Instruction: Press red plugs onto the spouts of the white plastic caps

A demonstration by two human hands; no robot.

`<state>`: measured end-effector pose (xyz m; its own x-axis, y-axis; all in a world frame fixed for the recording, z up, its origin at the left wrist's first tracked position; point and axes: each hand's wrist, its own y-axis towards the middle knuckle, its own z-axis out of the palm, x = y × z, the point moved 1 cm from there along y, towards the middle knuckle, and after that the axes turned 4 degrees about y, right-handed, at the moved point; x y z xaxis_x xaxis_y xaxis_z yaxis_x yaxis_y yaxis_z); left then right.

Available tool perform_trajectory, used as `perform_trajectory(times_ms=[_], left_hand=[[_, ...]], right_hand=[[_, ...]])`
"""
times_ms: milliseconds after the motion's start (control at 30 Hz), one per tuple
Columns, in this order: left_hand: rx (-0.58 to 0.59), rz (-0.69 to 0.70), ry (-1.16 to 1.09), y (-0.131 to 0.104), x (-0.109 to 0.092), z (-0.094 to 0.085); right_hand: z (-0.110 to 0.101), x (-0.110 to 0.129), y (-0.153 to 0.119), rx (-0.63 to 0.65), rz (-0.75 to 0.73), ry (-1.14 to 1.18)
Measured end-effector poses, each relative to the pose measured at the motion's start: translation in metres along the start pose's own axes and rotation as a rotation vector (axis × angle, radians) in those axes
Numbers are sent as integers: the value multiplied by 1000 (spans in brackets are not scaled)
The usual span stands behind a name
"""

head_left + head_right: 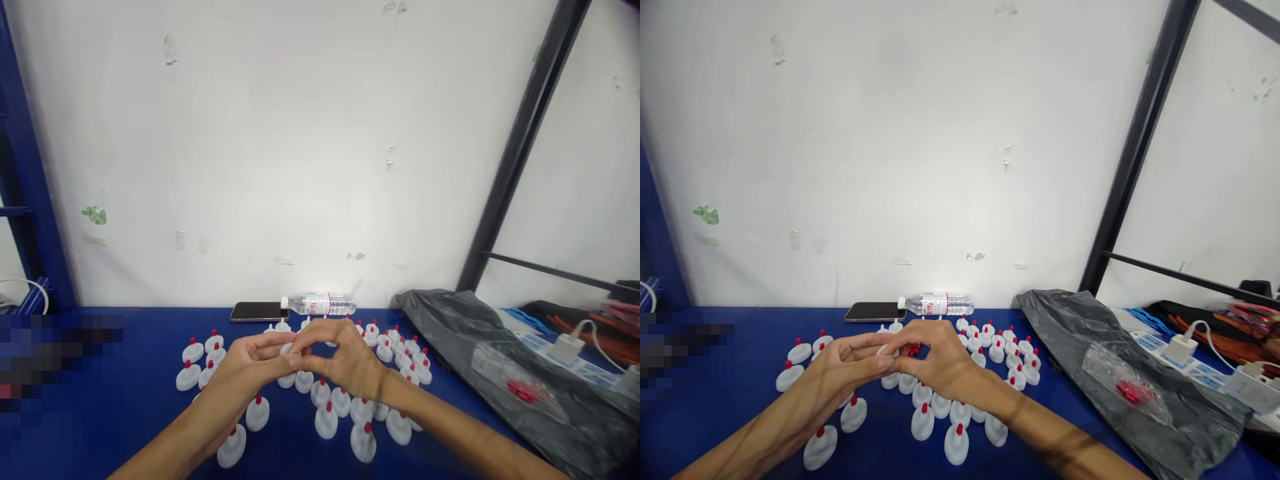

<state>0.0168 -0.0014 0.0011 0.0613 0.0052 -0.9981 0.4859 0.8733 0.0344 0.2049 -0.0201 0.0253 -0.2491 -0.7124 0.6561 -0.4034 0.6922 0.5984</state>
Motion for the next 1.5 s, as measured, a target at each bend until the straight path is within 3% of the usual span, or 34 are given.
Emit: perform_trajectory(times_ms=[133,267,333,400,467,533,600,700,800,967,1267,1500], left_hand=[[19,18,98,5,3,-5],[57,129,185,3,-4,-1],[-9,193,302,1,-9,0],[-146,282,575,0,-12,-4],[-278,382,930,2,-12,-12],[-342,421,1178,7,-8,-21],[-355,383,1273,12,-1,-31],[-352,291,1307,18,9,-41],[-333,215,1331,22,16,-45],[-294,148,1328,23,18,-47],[-291,93,1355,21,18,-42],[-252,97,1406,20,21,-40]], right_hand=[[1,3,0,26,-7,-15],[-4,7,2,28,-102,-122],[-13,6,5,-31,-94,-179],[-29,0,9,-141,-51,-240],[-49,-11,14,-229,12,-326],[-69,-29,17,-224,106,-443],[-85,-50,18,-161,238,-548],[-95,-79,12,-98,322,-585],[-93,-96,5,-40,350,-600],[-86,-105,0,42,347,-620],[-77,-87,3,42,209,-689],[-43,-79,-1,305,23,-642]])
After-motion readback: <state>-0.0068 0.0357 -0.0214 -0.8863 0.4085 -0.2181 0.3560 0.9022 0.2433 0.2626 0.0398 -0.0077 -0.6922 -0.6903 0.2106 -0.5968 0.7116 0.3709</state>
